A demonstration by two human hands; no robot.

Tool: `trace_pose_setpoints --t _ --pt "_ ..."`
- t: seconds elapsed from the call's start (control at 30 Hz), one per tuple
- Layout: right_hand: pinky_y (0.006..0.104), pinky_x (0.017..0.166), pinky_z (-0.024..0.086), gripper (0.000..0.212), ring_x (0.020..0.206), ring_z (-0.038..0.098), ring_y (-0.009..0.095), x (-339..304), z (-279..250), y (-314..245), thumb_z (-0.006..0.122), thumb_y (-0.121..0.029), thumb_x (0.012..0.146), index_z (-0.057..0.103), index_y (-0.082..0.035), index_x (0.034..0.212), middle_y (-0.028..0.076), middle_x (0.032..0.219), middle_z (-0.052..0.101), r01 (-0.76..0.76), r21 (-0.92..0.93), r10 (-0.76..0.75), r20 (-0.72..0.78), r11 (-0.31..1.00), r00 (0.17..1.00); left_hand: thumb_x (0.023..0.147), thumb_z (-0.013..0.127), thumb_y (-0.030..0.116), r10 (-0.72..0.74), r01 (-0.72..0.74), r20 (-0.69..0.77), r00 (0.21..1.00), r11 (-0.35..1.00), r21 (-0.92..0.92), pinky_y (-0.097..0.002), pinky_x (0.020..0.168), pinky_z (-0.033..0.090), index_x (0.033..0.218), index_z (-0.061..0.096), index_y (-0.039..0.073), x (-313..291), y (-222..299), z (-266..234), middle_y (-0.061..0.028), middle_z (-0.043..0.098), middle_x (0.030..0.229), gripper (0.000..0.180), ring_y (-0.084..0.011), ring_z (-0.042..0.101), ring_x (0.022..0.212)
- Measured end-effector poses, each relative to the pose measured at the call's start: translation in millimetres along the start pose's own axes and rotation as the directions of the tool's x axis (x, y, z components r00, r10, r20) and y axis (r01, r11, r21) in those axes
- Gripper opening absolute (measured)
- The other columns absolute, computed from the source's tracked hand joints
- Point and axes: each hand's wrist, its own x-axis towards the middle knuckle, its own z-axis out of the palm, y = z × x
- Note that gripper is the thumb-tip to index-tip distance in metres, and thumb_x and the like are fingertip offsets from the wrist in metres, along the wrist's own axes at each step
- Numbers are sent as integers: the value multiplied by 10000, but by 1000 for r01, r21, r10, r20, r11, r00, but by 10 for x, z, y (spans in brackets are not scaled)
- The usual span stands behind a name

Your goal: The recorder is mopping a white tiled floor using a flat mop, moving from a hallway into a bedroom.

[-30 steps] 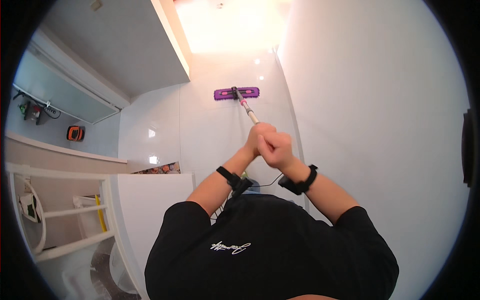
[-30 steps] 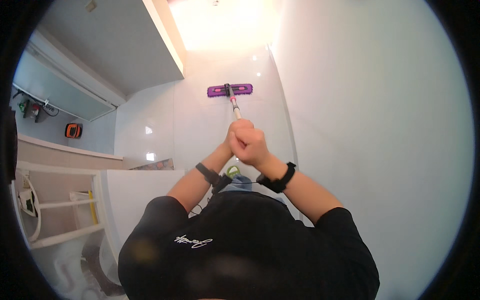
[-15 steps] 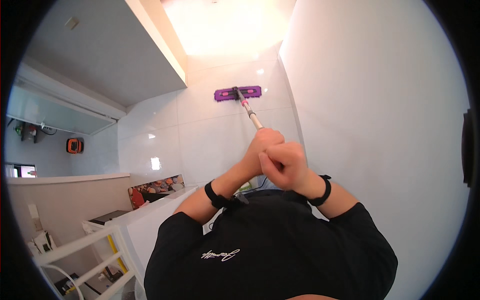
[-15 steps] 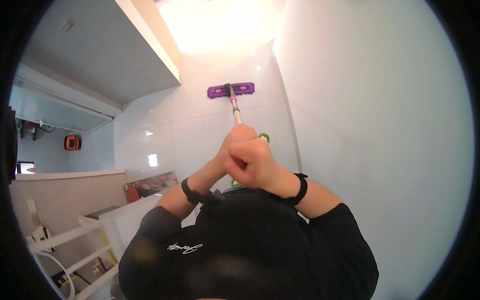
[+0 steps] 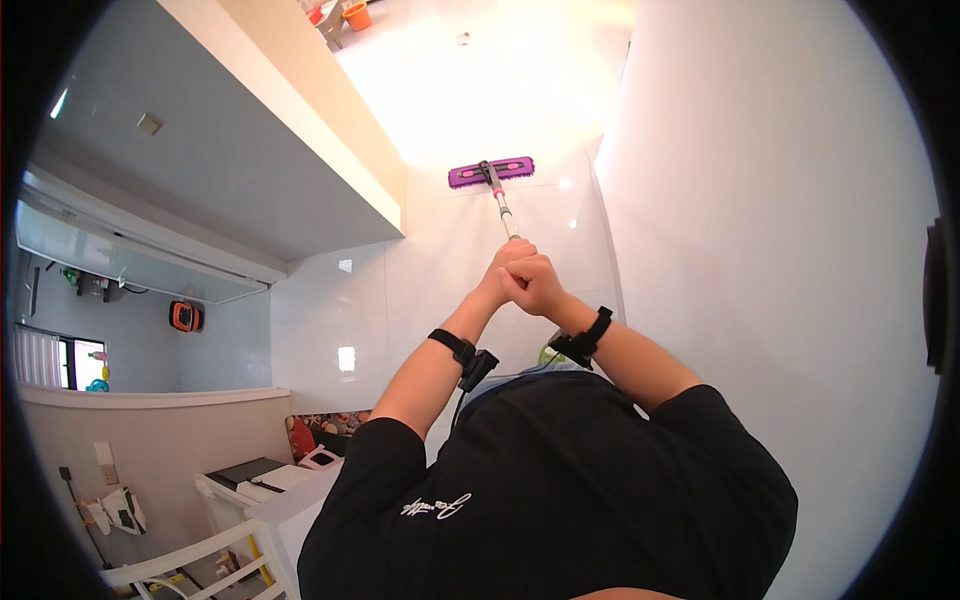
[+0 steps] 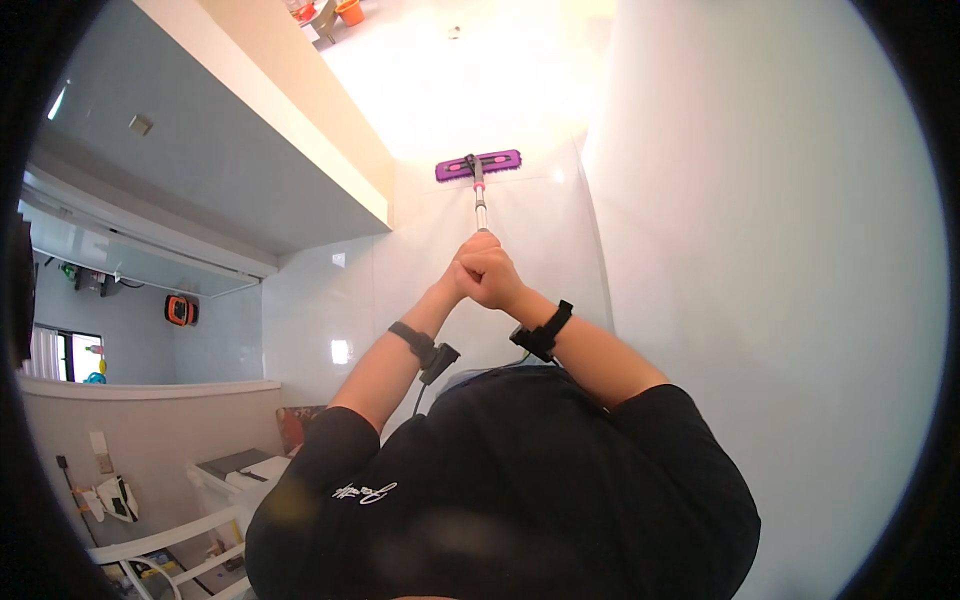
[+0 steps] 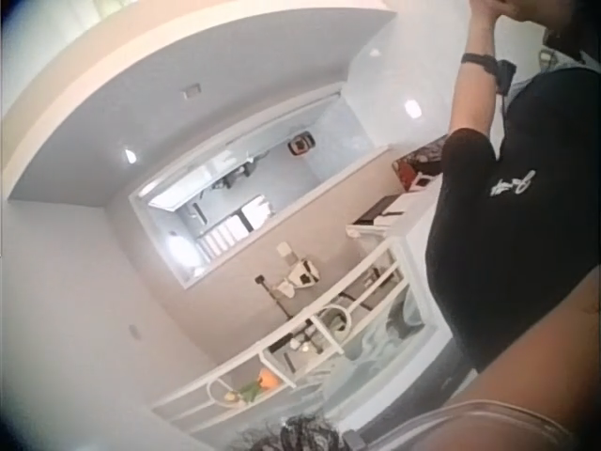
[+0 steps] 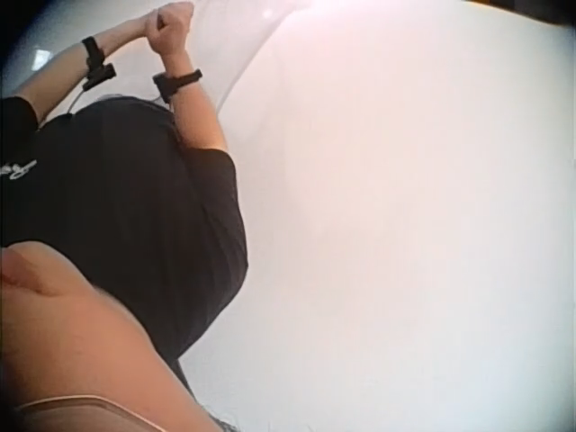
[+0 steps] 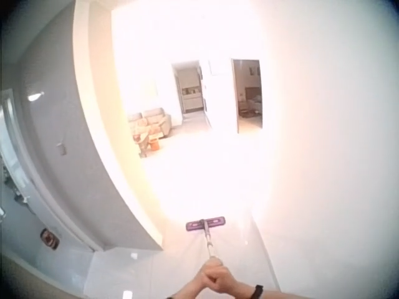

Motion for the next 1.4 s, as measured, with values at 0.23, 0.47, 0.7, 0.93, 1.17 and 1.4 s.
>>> trace_pose_setpoints --t 0.23,0.47,0.7,0.93,1.17,1.4 --pt "364 583 375 264 542 468 286 925 20 542 599 -28 712 427 -30 513 110 536 458 -178 -23 179 35 984 983 706 588 155 -142 130 39 989 965 228 -447 900 422 699 486 71 748 -309 -585 -70 519 748 132 -287 537 781" --pt "375 536 311 289 483 408 279 2406 458 590 588 -15 701 380 -41 503 100 504 408 -16 66 7 146 998 989 655 586 95 -55 22 -130 990 970 -242 -371 586 377 616 444 72 1271 -893 -1663 -66 462 616 149 -286 477 614" --pt "380 591 356 303 562 423 294 4313 2048 95 628 -33 698 392 -44 508 97 552 436 -96 -164 112 90 982 990 641 596 131 28 -61 -146 989 972 -226 -365 548 374 579 445 98 1587 -1517 -3878 -59 491 593 167 -273 484 576" --pt "346 469 333 317 460 414 251 4522 1818 228 609 -73 766 418 -34 516 99 498 419 -227 -283 261 88 932 961 630 592 151 67 -84 -68 995 948 -308 -375 558 382 566 432 103 2035 -1550 -3997 -69 488 586 179 -296 500 587" --pt "377 570 350 297 580 460 286 5771 1404 284 663 -84 673 436 -67 482 90 569 459 -189 -126 204 120 974 972 604 624 164 -56 -21 -204 977 935 -355 -374 560 390 599 461 96 3116 -1390 -4721 -80 485 600 176 -300 506 602" --pt "426 458 367 293 406 453 337 6614 865 2041 609 -150 715 484 -31 479 138 453 475 -374 -161 398 155 913 904 737 612 185 -339 246 -40 940 754 -609 -354 697 417 769 536 103 3987 -3224 -3903 -76 532 767 117 -258 534 773"
